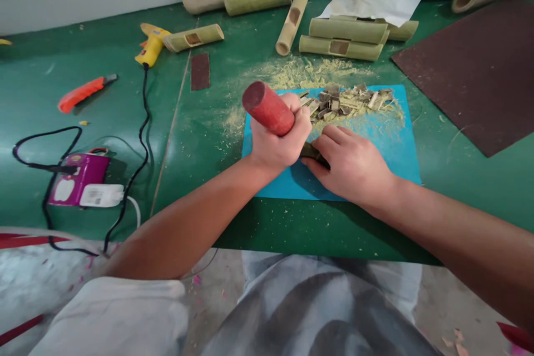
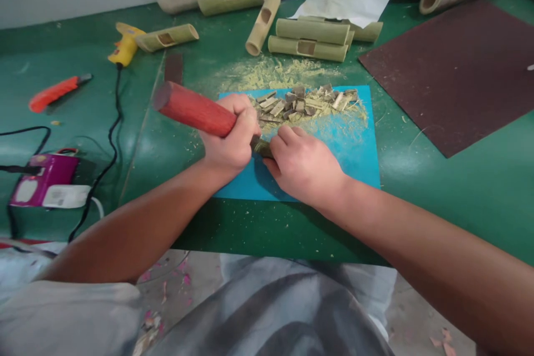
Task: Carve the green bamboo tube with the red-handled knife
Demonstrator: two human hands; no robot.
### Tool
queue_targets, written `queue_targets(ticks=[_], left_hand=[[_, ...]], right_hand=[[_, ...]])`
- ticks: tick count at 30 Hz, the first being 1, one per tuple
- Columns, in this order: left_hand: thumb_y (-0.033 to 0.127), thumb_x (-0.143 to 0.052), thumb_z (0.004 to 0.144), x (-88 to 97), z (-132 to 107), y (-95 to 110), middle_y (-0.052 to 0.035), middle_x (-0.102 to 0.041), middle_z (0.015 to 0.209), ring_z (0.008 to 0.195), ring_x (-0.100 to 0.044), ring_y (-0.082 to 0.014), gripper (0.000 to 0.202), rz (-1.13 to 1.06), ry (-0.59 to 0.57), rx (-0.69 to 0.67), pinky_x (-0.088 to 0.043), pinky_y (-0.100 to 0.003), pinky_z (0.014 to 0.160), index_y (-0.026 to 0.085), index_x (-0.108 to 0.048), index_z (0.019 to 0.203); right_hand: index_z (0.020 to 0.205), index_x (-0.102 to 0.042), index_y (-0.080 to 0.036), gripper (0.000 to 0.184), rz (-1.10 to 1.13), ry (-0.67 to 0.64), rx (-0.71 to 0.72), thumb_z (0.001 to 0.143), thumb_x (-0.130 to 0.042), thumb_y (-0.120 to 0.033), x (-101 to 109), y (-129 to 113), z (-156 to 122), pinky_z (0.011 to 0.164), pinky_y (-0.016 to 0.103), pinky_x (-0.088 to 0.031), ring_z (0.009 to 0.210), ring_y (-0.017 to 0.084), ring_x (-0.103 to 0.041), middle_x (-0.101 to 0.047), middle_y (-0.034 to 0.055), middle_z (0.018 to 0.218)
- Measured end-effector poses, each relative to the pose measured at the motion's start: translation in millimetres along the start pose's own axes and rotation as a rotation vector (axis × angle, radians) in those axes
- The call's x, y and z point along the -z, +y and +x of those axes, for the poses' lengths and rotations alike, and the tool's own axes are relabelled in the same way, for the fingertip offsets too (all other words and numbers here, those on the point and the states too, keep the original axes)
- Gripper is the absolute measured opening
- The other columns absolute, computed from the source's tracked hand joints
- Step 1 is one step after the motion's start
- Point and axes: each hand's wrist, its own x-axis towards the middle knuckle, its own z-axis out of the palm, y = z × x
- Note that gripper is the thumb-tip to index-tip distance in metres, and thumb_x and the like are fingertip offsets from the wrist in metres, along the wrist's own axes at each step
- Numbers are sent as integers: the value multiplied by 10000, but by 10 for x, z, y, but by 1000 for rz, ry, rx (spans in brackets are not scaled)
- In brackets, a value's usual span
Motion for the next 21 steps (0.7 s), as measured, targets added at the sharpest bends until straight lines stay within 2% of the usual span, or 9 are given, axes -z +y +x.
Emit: queue_targets(ticks=[3,7,12,21], left_hand=[[261,-725,929,-4,5,25,46,-430,524,491,-399,-84,507,-74,26,79,-357,-291,529,195,-409,538],[347,-805,905,-20,-14,11,66,-385,457,423,-354,-62,582,-168,151,229,-284,-291,434,200,-415,500],[546,-793,940,-99,11,4,52,-504,508,456,-466,-67,579,-173,233,203,-389,-286,472,205,-509,569],[520,-812,921,-81,15,1,43,-515,543,504,-495,-90,549,-123,196,161,-447,-273,523,209,-528,568]], right_hand=[[873,-723,-152,178,23,-30,-16,981,-641,-267,18,6,14,690,345,-402,824,231,-601,-684,97,875],[889,-728,-147,175,6,-73,-48,972,-667,-288,59,5,27,681,347,-392,834,236,-608,-687,101,891],[925,-727,-162,151,-1,-77,-85,972,-654,-286,67,-10,22,689,349,-399,840,239,-595,-688,99,920],[918,-732,-153,167,1,-50,-63,975,-663,-293,42,8,3,697,350,-418,865,245,-615,-697,106,918]])
